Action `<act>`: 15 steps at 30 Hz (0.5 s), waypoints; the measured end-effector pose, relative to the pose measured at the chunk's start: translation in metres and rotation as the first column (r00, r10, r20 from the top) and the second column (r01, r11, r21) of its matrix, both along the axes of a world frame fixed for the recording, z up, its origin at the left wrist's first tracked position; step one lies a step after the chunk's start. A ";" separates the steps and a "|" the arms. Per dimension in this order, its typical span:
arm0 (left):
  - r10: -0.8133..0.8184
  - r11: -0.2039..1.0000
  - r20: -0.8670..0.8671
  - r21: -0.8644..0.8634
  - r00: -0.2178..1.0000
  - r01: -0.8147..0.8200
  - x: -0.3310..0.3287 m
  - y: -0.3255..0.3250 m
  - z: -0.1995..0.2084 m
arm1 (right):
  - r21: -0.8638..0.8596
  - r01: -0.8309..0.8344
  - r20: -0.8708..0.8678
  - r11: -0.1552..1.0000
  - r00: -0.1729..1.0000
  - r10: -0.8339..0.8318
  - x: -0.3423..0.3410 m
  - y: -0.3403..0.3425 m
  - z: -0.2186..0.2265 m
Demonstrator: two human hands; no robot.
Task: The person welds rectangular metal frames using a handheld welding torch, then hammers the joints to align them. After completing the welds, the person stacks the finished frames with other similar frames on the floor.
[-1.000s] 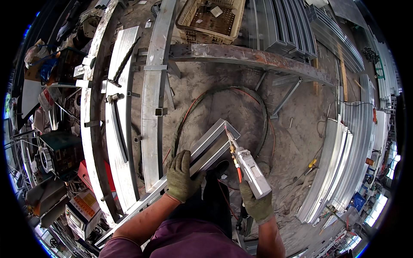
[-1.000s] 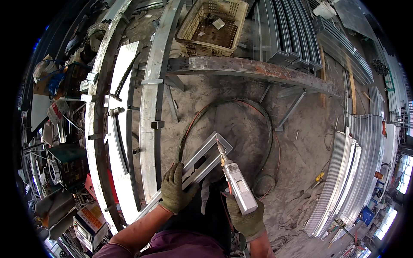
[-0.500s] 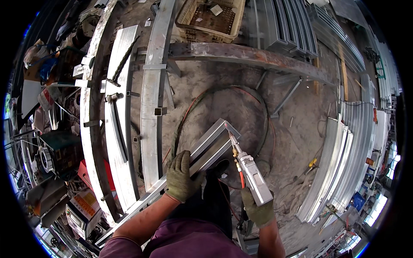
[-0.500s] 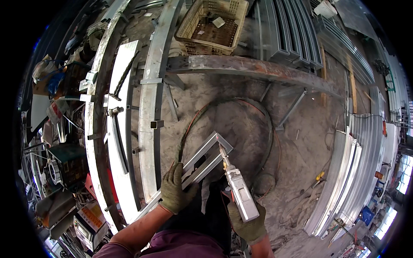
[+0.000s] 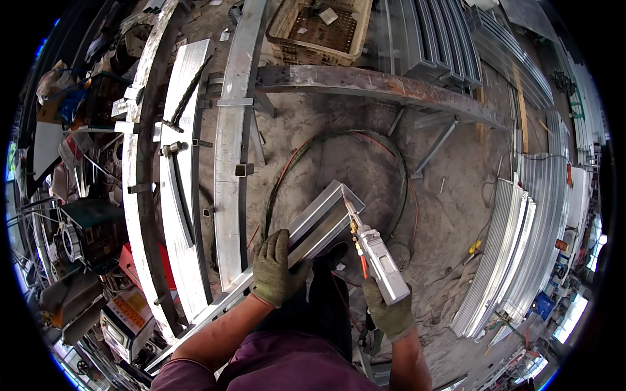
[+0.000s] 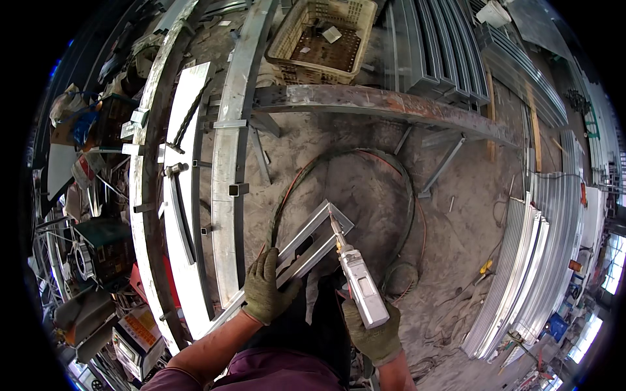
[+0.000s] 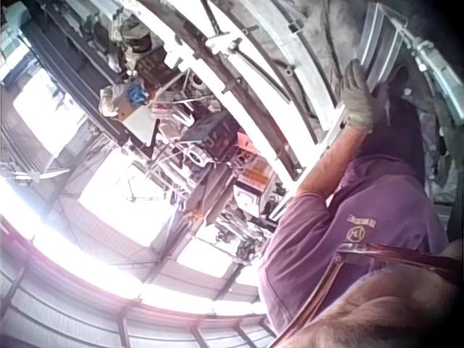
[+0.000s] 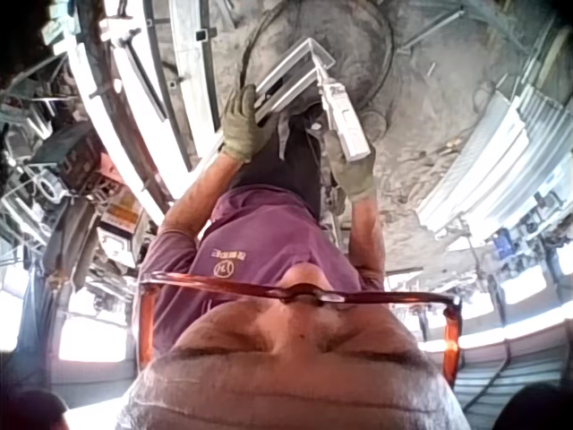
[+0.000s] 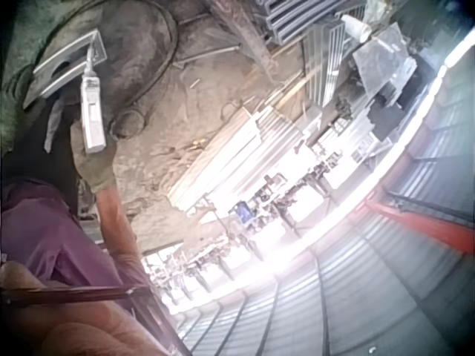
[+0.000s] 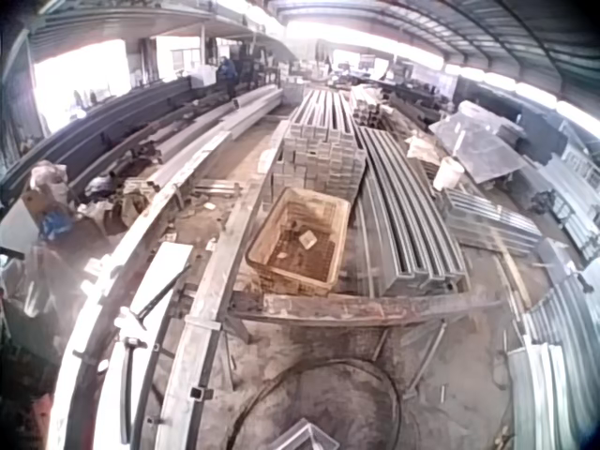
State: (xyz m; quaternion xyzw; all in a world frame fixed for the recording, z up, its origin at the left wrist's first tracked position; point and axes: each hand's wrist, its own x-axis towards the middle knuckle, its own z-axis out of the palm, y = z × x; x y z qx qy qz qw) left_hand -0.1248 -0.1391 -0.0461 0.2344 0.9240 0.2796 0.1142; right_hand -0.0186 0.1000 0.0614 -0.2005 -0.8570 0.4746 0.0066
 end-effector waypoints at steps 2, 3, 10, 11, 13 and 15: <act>-0.001 1.000 0.000 0.001 1.000 0.001 0.000 0.000 0.001 | 0.024 -0.005 0.001 1.000 1.000 0.005 0.001 0.000 -0.003; 0.000 1.000 -0.001 0.003 1.000 0.000 0.000 0.000 0.001 | 0.036 -0.008 0.002 0.999 1.000 0.008 0.001 0.000 -0.004; -0.004 1.000 0.019 -0.018 1.000 0.005 0.000 0.000 0.002 | 0.004 0.004 -0.006 1.000 1.000 -0.004 -0.008 -0.002 -0.001; -0.003 1.000 0.021 -0.017 1.000 0.003 0.000 0.000 0.002 | 0.004 0.001 0.014 1.000 1.000 -0.001 -0.007 -0.002 0.000; 0.000 1.000 0.024 -0.013 1.000 0.000 0.000 0.000 0.002 | -0.025 0.014 0.052 1.000 0.999 -0.012 -0.003 -0.004 -0.001; -0.005 1.000 0.025 -0.016 1.000 0.005 0.000 -0.001 0.002 | -0.080 0.049 0.088 0.996 0.995 -0.041 0.001 -0.008 -0.005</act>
